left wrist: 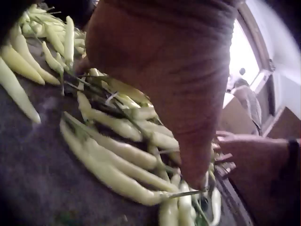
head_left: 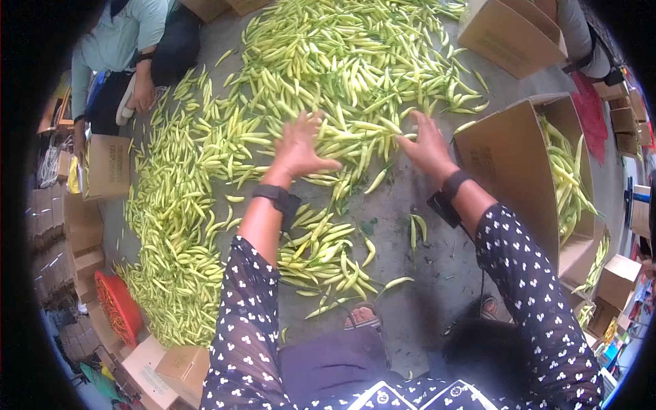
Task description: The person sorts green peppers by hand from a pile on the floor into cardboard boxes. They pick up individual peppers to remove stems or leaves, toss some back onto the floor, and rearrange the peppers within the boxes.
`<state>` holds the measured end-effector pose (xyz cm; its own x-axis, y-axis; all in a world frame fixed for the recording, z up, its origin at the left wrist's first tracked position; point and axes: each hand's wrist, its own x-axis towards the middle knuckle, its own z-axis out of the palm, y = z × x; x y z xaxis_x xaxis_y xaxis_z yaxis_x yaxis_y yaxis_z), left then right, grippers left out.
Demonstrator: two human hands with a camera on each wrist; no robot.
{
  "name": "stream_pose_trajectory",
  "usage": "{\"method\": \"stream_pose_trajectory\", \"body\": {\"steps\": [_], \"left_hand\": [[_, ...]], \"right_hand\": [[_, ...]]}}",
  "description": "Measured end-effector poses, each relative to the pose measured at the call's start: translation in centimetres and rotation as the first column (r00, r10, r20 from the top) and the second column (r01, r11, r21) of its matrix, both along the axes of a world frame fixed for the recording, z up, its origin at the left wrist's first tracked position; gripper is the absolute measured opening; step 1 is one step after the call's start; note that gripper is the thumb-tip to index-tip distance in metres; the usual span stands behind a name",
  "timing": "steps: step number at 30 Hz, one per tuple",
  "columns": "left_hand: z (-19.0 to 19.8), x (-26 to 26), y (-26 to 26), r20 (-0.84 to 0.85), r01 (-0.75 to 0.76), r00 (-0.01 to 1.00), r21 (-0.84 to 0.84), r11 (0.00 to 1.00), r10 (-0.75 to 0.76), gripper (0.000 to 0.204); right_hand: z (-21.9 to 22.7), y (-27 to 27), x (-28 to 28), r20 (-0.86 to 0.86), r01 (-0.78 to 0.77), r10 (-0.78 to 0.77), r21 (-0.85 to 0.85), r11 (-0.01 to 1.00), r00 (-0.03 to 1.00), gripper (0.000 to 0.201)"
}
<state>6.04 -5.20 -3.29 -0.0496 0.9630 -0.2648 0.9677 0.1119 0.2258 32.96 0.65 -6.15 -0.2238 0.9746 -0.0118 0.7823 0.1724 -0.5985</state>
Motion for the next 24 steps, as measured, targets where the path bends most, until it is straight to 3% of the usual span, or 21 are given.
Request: {"method": "stream_pose_trajectory", "body": {"steps": [1,3,5,7,9,13,15,16,17,19,20,21,23,24], "left_hand": [[0.1,1.0,-0.4,0.049,0.08,0.996,-0.048,0.996,-0.078,0.123],[-0.9,2.9,-1.5,-0.031,0.164,0.986,-0.022,0.986,-0.165,0.121],[-0.5,4.1,-2.4,-0.054,0.146,0.988,-0.012,0.989,-0.146,0.114],[-1.5,4.0,-3.1,0.221,0.072,0.969,0.161,0.984,-0.107,0.105],[-1.4,3.9,-3.3,0.187,0.033,0.98,0.217,0.976,-0.075,0.098],[-1.2,4.0,-2.0,0.302,-0.075,0.953,0.144,0.987,0.028,0.092],[-2.2,4.5,-1.3,0.43,-0.027,0.901,0.186,0.982,-0.057,0.087],[-2.0,5.0,-1.3,0.458,-0.063,0.889,0.172,0.983,-0.023,0.078],[-1.6,5.4,-1.4,0.46,-0.053,0.887,0.178,0.983,-0.036,0.078],[-0.8,5.7,-2.1,0.626,-0.052,0.78,0.091,0.994,-0.017,0.075],[-0.7,6.1,-2.3,0.674,-0.07,0.738,0.061,0.996,0.011,0.07],[-0.2,6.4,-2.6,0.68,-0.055,0.733,0.064,0.996,-0.004,0.07],[0.9,7.3,-3.0,0.672,-0.064,0.741,0.087,0.994,-0.011,0.069],[1.3,7.6,-2.8,0.654,-0.001,0.749,0.164,0.986,-0.108,0.067]], "right_hand": [[-0.4,0.6,-0.9,0.003,-0.007,0.007,0.001,1.0,1.0,0.058],[-1.1,1.1,-2.9,0.004,-0.108,0.108,-0.066,0.992,0.994,0.08],[-0.2,-1.0,-5.6,0.092,-0.108,0.119,-0.123,0.987,0.989,0.082],[0.1,-2.8,-6.3,-0.103,-0.19,0.177,-0.136,0.972,0.979,0.08],[0.1,-3.9,-6.6,-0.163,-0.225,0.19,-0.233,0.946,0.968,0.075],[-0.9,-3.5,-7.3,-0.268,-0.124,0.108,-0.043,0.991,0.957,0.072],[-0.5,-3.1,-7.3,-0.35,-0.097,-0.018,-0.311,0.945,0.937,0.069],[-1.5,-2.7,-7.6,-0.492,-0.137,-0.054,-0.343,0.929,0.869,0.057],[-2.3,-2.6,-6.9,-0.49,-0.125,-0.06,-0.337,0.933,0.87,0.057],[-0.1,-3.7,-5.9,-0.678,-0.236,-0.316,-0.591,0.771,0.664,0.041],[1.1,-4.5,-5.7,-0.679,-0.199,-0.393,-0.62,0.759,0.62,0.029],[1.4,-5.1,-5.5,-0.705,-0.204,-0.453,-0.636,0.744,0.546,0.029],[2.0,-5.7,-4.7,-0.719,-0.205,-0.406,-0.599,0.774,0.564,0.03],[3.1,-5.9,-4.4,-0.731,-0.163,-0.402,-0.567,0.807,0.552,0.029]]}}
